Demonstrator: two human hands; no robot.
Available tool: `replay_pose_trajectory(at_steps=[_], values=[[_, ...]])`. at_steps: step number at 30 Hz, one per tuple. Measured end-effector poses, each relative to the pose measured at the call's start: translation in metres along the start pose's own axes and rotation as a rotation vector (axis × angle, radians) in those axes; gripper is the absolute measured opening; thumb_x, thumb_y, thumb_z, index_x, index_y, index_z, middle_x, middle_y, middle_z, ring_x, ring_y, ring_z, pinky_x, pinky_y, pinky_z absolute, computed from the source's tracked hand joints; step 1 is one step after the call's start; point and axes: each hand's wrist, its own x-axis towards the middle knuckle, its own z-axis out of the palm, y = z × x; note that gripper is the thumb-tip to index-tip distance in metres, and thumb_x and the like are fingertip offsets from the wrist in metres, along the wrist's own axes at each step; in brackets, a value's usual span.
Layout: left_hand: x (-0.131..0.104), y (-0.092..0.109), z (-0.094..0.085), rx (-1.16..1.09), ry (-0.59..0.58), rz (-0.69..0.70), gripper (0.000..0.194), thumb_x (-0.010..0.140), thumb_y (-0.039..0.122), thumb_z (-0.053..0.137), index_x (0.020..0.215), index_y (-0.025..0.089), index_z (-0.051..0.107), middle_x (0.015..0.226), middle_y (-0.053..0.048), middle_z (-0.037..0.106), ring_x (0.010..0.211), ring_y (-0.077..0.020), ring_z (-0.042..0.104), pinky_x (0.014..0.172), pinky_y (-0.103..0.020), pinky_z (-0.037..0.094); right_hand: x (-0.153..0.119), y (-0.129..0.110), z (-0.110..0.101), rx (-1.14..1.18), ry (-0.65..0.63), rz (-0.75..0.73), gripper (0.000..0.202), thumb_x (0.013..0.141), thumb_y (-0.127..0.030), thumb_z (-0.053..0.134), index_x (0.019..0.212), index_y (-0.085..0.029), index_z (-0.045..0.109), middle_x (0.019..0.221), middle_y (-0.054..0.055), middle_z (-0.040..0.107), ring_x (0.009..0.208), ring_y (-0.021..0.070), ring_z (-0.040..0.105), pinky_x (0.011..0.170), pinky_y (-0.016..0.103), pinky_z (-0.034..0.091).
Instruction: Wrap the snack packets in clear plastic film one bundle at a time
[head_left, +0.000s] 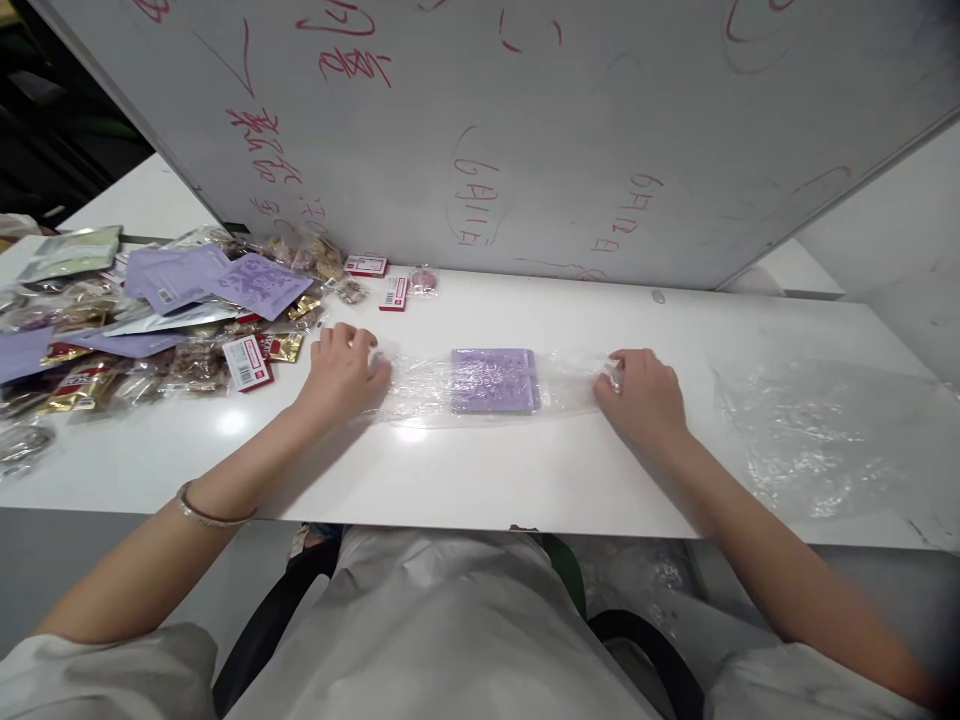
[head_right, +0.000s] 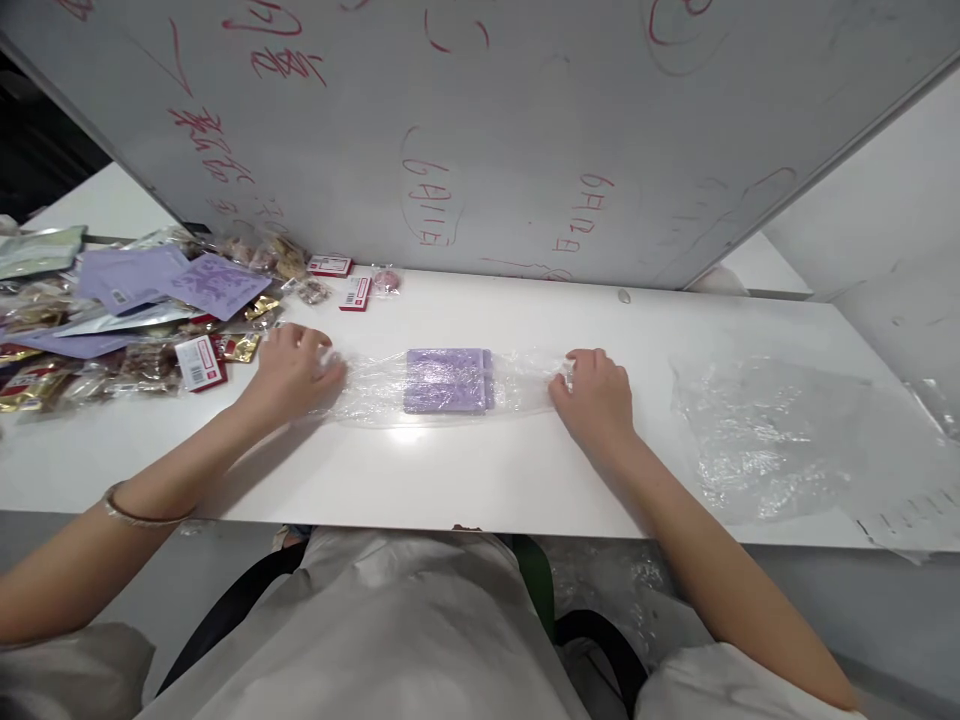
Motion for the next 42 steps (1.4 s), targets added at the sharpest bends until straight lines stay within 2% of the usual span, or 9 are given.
replay_pose_trajectory(at_steps=[4,9,14,18,23,28,32,37,42], values=[[-0.008,0.032,-0.005,-0.105,0.041,0.326,0.045,0.097,0.042,0.051,0.134,0.017,0.045,0.144,-0.020,0.043,0.136,-0.0349,0.040,0.112,-0.054,0.035,-0.002,-0.008,-0.018,0.108,0.090,-0.195,0.051,0.092,-0.034,0.048,0.139,-0.016,0.048,0.134,0.021,0.056,0.125,0.0404,0.051,0.102,0.061,0.041],[-0.003,0.068,0.029,-0.049,-0.223,0.629,0.066,0.094,0.053,0.056,0.148,0.024,0.032,0.159,-0.018,0.030,0.147,-0.0377,0.029,0.116,-0.054,0.031,-0.005,-0.038,-0.010,0.230,-0.270,-0.644,0.057,0.100,-0.037,0.044,0.155,-0.026,0.030,0.158,0.010,0.038,0.147,0.0296,0.033,0.118,0.054,0.033],[0.017,0.080,0.042,0.026,-0.322,0.565,0.063,0.093,0.041,0.059,0.146,0.015,0.038,0.145,-0.023,0.047,0.133,-0.0388,0.047,0.105,-0.050,0.042,-0.001,-0.051,0.013,0.196,-0.322,-0.710,0.069,0.096,-0.042,0.054,0.156,-0.018,0.030,0.160,0.016,0.033,0.146,0.0317,0.035,0.118,0.054,0.034],[0.033,0.087,0.034,0.028,-0.382,0.531,0.052,0.090,0.019,0.050,0.141,0.012,0.044,0.130,-0.022,0.058,0.116,-0.0350,0.058,0.093,-0.046,0.049,0.018,-0.050,0.015,0.156,-0.270,-0.699,0.061,0.094,-0.021,0.050,0.153,-0.022,0.038,0.150,0.009,0.050,0.132,0.0274,0.055,0.105,0.045,0.050],[0.052,0.077,0.026,0.095,-0.382,0.400,0.050,0.083,0.003,0.041,0.131,0.012,0.054,0.116,-0.018,0.067,0.098,-0.0264,0.067,0.086,-0.037,0.050,0.044,-0.040,0.018,0.062,-0.291,-0.500,0.058,0.091,-0.008,0.040,0.146,-0.021,0.050,0.120,0.008,0.073,0.097,0.0248,0.072,0.081,0.039,0.059],[0.048,0.057,0.020,0.066,-0.271,0.133,0.034,0.085,0.007,0.042,0.109,0.011,0.066,0.092,-0.016,0.072,0.089,-0.0293,0.068,0.082,-0.038,0.049,0.038,-0.042,0.027,0.264,-0.178,-0.296,0.052,0.089,-0.009,0.043,0.136,-0.023,0.062,0.123,0.006,0.072,0.109,0.0284,0.069,0.094,0.046,0.056],[0.043,0.062,0.028,-0.394,-0.083,-0.069,0.035,0.089,0.014,0.039,0.110,0.015,0.067,0.101,-0.012,0.073,0.096,-0.0278,0.066,0.088,-0.038,0.049,0.024,-0.064,0.029,0.472,-0.083,-0.148,0.059,0.091,-0.011,0.037,0.148,-0.022,0.049,0.137,0.006,0.063,0.125,0.0276,0.061,0.105,0.049,0.051],[0.046,0.084,0.031,-0.785,0.195,-0.356,0.033,0.095,0.021,0.039,0.104,0.019,0.071,0.128,-0.008,0.058,0.125,-0.0241,0.050,0.110,-0.041,0.039,0.018,-0.099,0.024,0.617,0.105,-0.169,0.076,0.090,-0.006,0.026,0.160,-0.032,0.019,0.153,0.001,0.047,0.136,0.0230,0.050,0.106,0.045,0.050],[0.040,0.092,0.029,-1.123,0.172,-0.245,0.031,0.092,0.020,0.043,0.107,0.022,0.070,0.101,-0.006,0.068,0.103,-0.0229,0.060,0.093,-0.042,0.050,0.019,-0.119,0.023,0.571,0.265,-0.183,0.081,0.090,-0.004,0.020,0.159,-0.031,-0.012,0.158,0.004,0.039,0.142,0.0214,0.043,0.105,0.042,0.052]])
